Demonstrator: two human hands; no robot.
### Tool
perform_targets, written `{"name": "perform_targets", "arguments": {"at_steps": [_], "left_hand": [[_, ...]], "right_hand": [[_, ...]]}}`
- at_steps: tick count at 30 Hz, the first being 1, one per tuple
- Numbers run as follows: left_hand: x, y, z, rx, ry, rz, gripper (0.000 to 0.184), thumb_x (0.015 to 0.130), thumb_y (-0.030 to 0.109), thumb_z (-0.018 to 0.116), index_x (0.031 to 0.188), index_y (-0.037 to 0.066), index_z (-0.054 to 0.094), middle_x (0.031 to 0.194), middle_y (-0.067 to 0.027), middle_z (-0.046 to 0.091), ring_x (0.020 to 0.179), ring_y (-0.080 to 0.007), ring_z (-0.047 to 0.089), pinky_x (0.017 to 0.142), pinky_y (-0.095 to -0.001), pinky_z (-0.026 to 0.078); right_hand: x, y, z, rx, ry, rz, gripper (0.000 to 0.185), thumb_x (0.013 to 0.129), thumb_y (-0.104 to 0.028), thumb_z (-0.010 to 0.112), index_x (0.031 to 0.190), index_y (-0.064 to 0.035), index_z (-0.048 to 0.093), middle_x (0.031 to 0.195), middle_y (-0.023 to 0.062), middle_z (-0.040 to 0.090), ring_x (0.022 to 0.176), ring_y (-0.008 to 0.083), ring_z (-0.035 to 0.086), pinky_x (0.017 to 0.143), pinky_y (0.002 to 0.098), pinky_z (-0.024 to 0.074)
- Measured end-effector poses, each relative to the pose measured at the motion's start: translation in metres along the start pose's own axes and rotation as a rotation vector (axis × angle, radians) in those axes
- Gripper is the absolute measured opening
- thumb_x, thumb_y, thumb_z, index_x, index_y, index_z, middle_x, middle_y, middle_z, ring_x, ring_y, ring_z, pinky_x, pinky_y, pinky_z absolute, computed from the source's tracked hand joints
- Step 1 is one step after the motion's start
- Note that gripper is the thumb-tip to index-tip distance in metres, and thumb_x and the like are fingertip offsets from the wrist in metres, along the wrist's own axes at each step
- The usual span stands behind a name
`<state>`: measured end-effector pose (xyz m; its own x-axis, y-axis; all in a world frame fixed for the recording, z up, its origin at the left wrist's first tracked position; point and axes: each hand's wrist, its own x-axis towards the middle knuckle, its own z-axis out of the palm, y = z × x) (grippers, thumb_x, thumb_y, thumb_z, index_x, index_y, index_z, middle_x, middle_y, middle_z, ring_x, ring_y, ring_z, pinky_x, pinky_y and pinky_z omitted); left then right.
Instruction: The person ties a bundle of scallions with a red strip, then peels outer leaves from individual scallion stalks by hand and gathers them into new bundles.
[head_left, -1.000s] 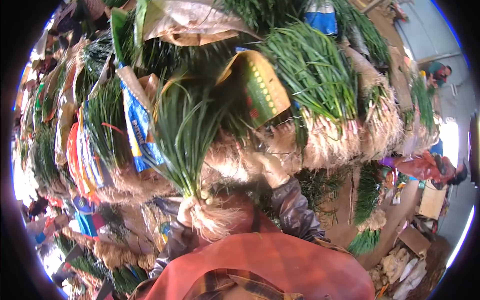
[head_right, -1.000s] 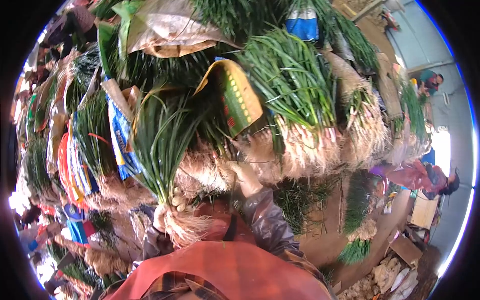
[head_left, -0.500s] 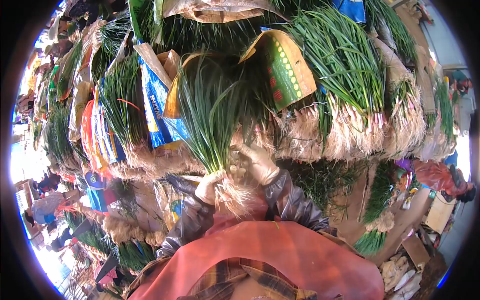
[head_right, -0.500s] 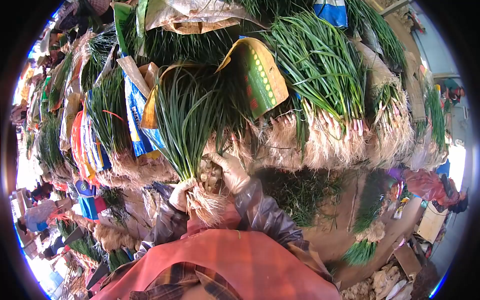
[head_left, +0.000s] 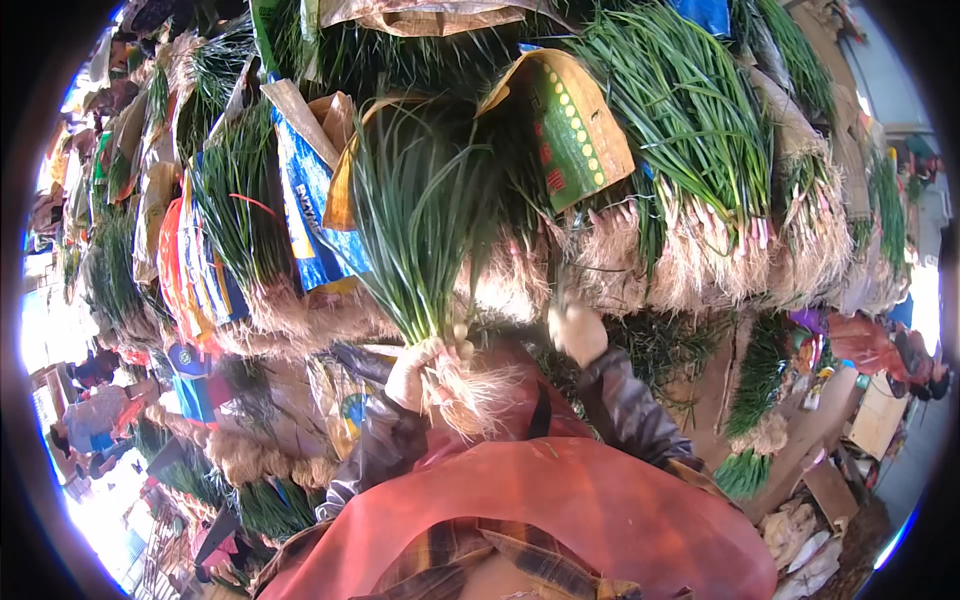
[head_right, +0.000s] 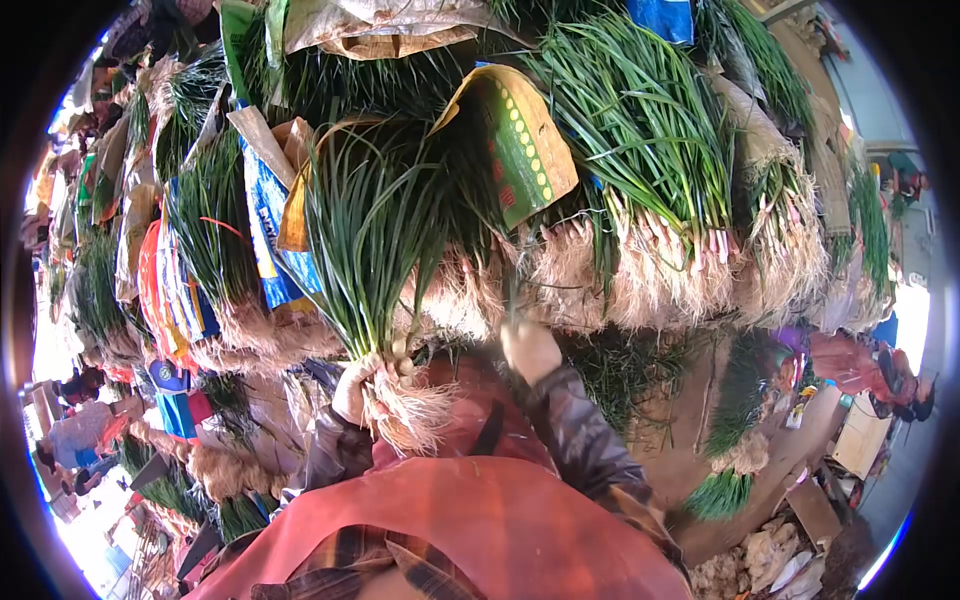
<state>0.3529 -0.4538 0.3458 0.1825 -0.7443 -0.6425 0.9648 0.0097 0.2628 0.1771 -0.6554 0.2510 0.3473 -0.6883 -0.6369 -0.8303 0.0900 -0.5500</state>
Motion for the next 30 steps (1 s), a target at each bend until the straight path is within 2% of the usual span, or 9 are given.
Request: {"name": "perform_targets", "arguments": {"at_steps": [4, 10, 14, 22, 24, 26, 27, 28, 30], "left_hand": [[-0.002, 0.005, -0.033, -0.021, 0.027, -0.094, 0.050, 0.084, 0.021, 0.066, 0.127, 0.001, 0.050, 0.110, -0.0189, 0.062, 0.088, -0.0203, 0.063, 0.077, -0.0327, 0.055], [0.012, 0.006, -0.043, -0.101, -0.214, -0.251, 0.054, 0.082, 0.024, 0.067, 0.127, 0.001, 0.046, 0.108, -0.0120, 0.058, 0.089, -0.0192, 0.059, 0.075, -0.0347, 0.054], [0.019, -0.007, -0.082, -0.050, -0.007, 0.013, 0.037, 0.082, 0.023, 0.068, 0.111, 0.002, 0.056, 0.088, -0.0093, 0.062, 0.081, -0.0205, 0.060, 0.073, -0.0344, 0.052], [0.032, -0.002, -0.003, 0.113, -0.080, 0.066, 0.052, 0.084, 0.029, 0.062, 0.123, -0.002, 0.050, 0.108, -0.0154, 0.060, 0.105, -0.0259, 0.057, 0.088, -0.0356, 0.049], [0.032, 0.003, -0.019, 0.024, -0.127, -0.012, 0.055, 0.079, 0.030, 0.066, 0.122, 0.000, 0.050, 0.116, -0.0131, 0.053, 0.110, -0.0250, 0.052, 0.089, -0.0348, 0.048], [0.035, 0.008, -0.020, -0.457, -0.467, -0.195, 0.050, 0.081, 0.028, 0.064, 0.120, 0.000, 0.050, 0.108, -0.0100, 0.050, 0.097, -0.0205, 0.053, 0.080, -0.0319, 0.049], [0.032, 0.003, -0.025, -0.557, -0.471, -0.161, 0.044, 0.083, 0.027, 0.062, 0.117, 0.001, 0.052, 0.102, -0.0076, 0.047, 0.085, -0.0162, 0.051, 0.070, -0.0297, 0.049], [0.036, 0.004, -0.031, -0.516, -0.477, -0.216, 0.036, 0.083, 0.026, 0.063, 0.111, 0.004, 0.053, 0.094, -0.0036, 0.048, 0.076, -0.0137, 0.050, 0.065, -0.0296, 0.047], [0.036, 0.004, -0.035, -0.489, -0.467, -0.241, 0.031, 0.084, 0.024, 0.064, 0.107, 0.007, 0.054, 0.089, -0.0013, 0.049, 0.071, -0.0121, 0.049, 0.061, -0.0294, 0.045]], "right_hand": [[-0.056, 0.025, -0.031, -0.874, -0.362, -0.212, 0.050, 0.081, -0.052, 0.055, 0.095, -0.0053, 0.069, 0.086, 0.0161, 0.067, 0.079, 0.0314, 0.065, 0.070, 0.0402, 0.0497], [0.018, -0.073, 0.014, -0.548, 0.468, -0.608, 0.019, 0.079, -0.029, 0.065, 0.086, -0.0104, 0.067, 0.068, 0.0087, 0.061, 0.065, 0.0288, 0.062, 0.058, 0.0420, 0.0474], [0.062, -0.059, 0.030, -0.419, 0.436, -0.442, 0.025, 0.080, -0.034, 0.064, 0.074, -0.0096, 0.062, 0.064, 0.0022, 0.060, 0.058, 0.0230, 0.058, 0.056, 0.0349, 0.0447], [-0.067, -0.074, 0.009, -0.306, 0.093, -1.162, 0.009, 0.081, -0.015, 0.056, 0.084, -0.0068, 0.057, 0.054, -0.0023, 0.039, 0.052, 0.0145, 0.045, 0.060, 0.0336, 0.0446], [-0.067, -0.080, -0.006, -0.234, -0.006, -1.080, 0.020, 0.085, -0.019, 0.057, 0.100, -0.0055, 0.058, 0.064, 0.0014, 0.049, 0.057, 0.0162, 0.050, 0.064, 0.0316, 0.0469], [-0.060, -0.085, 0.008, 0.820, -0.323, -0.033, 0.037, 0.085, -0.015, 0.059, 0.120, -0.0042, 0.055, 0.096, 0.0109, 0.063, 0.079, 0.0163, 0.060, 0.067, 0.0315, 0.0495], [-0.042, -0.064, 0.025, 1.117, -0.823, 0.087, 0.046, 0.089, -0.024, 0.060, 0.127, -0.0010, 0.048, 0.106, 0.0103, 0.059, 0.087, 0.0162, 0.060, 0.077, 0.0309, 0.0524], [-0.029, -0.061, 0.044, 0.800, -0.840, -0.701, 0.044, 0.093, -0.027, 0.057, 0.126, -0.0008, 0.046, 0.101, 0.0101, 0.058, 0.091, 0.0187, 0.060, 0.080, 0.0329, 0.0552], [-0.050, -0.123, 0.033, 1.458, -1.123, 0.050, 0.041, 0.094, -0.028, 0.056, 0.124, -0.0018, 0.048, 0.097, 0.0092, 0.058, 0.084, 0.0201, 0.062, 0.070, 0.0344, 0.0572]]}}
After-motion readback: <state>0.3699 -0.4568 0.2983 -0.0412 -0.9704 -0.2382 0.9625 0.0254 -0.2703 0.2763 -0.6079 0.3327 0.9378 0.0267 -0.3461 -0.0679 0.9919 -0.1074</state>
